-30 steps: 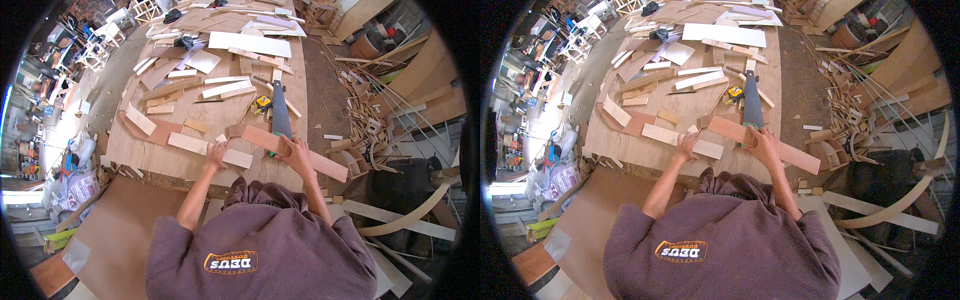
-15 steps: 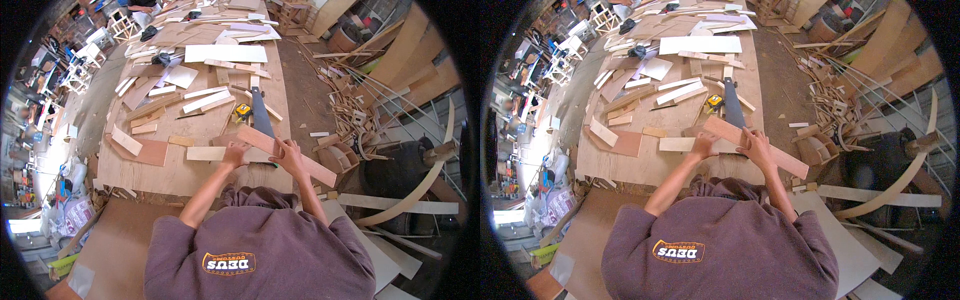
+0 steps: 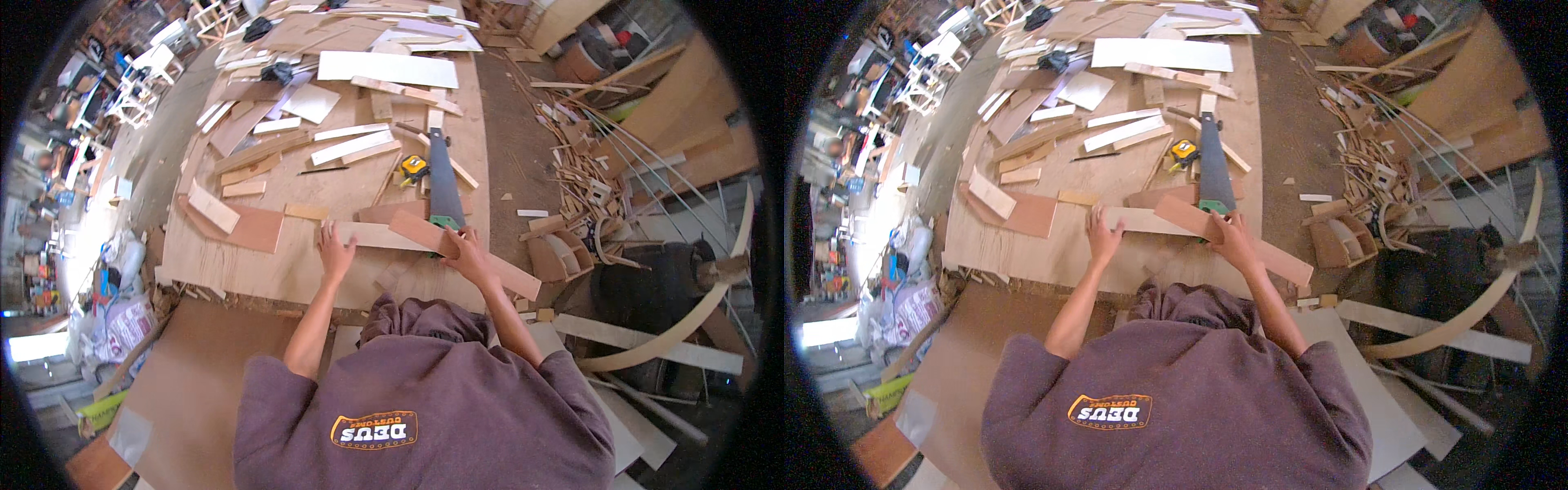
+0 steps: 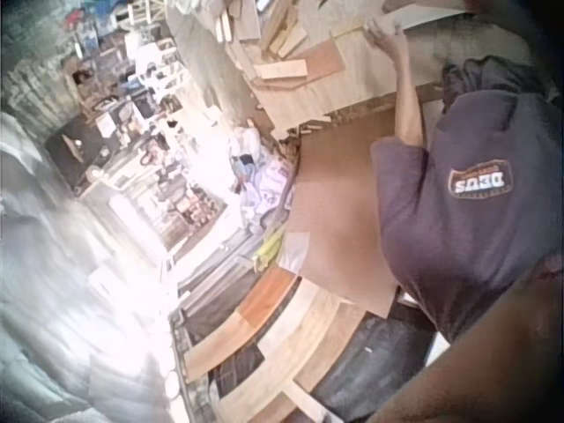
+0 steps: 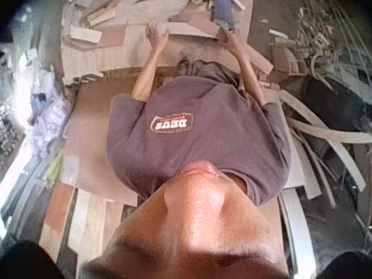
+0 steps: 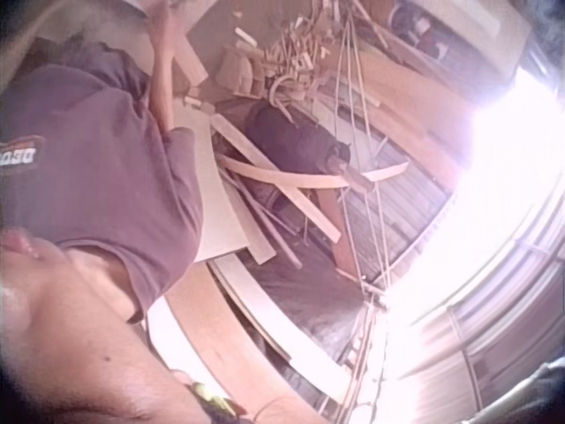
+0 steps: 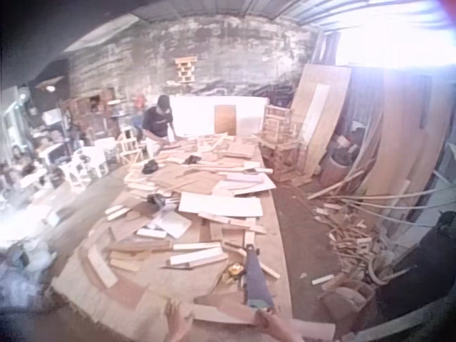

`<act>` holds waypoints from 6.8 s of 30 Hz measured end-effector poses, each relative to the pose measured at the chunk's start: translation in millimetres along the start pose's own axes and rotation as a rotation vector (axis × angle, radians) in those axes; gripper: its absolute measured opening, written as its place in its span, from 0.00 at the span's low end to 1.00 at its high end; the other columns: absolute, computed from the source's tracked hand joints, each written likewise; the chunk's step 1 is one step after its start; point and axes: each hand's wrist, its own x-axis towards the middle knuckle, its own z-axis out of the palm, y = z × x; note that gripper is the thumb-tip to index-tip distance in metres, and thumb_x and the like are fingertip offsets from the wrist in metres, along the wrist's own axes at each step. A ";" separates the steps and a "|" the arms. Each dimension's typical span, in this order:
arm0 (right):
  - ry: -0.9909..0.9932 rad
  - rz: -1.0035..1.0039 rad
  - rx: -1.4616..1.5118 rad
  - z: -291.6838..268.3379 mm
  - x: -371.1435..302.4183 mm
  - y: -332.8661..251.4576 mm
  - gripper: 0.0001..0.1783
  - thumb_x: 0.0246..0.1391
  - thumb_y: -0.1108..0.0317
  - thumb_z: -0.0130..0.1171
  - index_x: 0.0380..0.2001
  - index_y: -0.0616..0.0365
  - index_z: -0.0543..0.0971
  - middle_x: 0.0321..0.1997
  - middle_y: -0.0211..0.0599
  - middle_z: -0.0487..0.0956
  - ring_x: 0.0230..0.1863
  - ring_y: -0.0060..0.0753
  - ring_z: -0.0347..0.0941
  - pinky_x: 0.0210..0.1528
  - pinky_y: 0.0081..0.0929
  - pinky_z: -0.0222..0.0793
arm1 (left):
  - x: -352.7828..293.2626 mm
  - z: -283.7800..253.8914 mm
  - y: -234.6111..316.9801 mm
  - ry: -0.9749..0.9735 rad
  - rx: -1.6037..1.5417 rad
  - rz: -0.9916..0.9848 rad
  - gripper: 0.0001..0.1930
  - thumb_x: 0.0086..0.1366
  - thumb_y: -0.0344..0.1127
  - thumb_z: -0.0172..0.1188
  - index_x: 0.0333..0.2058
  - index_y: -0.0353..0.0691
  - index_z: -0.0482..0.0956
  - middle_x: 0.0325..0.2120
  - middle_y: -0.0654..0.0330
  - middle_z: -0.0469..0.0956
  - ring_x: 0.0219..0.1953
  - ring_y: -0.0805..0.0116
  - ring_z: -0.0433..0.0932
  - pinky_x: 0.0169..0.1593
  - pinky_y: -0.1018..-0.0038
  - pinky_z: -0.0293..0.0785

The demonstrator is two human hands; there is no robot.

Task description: The person measures a piece of wood with a tape measure and then cuts it using a hand saw on a workbench.

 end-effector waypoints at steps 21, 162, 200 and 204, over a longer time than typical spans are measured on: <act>-0.367 -0.339 -0.246 120.2 141.2 -53.7 0.19 0.65 0.55 0.50 0.52 0.54 0.74 0.41 0.48 0.81 0.47 0.50 0.77 0.50 0.45 0.72 | 27.5 1.4 -63.7 -0.149 -0.395 -0.268 0.35 0.59 0.26 0.62 0.65 0.32 0.60 0.56 0.41 0.72 0.59 0.47 0.70 0.63 0.60 0.65; 0.246 0.565 0.992 71.5 -66.0 73.1 0.13 0.58 0.60 0.60 0.40 0.58 0.80 0.39 0.34 0.77 0.39 0.26 0.72 0.41 0.29 0.71 | -10.9 -31.2 -68.1 -0.056 -0.796 -0.534 0.12 0.69 0.39 0.61 0.46 0.40 0.75 0.37 0.65 0.77 0.40 0.77 0.72 0.45 0.77 0.68; 0.163 0.030 0.398 61.2 -36.9 41.0 0.10 0.55 0.71 0.62 0.41 0.57 0.84 0.47 0.50 0.78 0.45 0.54 0.77 0.48 0.42 0.73 | -6.4 -45.8 -69.2 -0.202 -0.746 -0.413 0.15 0.70 0.43 0.59 0.46 0.38 0.77 0.35 0.67 0.76 0.38 0.77 0.70 0.44 0.78 0.68; 0.084 0.112 0.499 57.1 -34.1 32.8 0.10 0.53 0.74 0.62 0.40 0.58 0.84 0.45 0.49 0.79 0.46 0.53 0.76 0.49 0.42 0.73 | -11.7 -51.0 -67.0 -0.212 -0.744 -0.443 0.15 0.70 0.43 0.58 0.47 0.38 0.78 0.34 0.69 0.75 0.37 0.78 0.69 0.42 0.79 0.66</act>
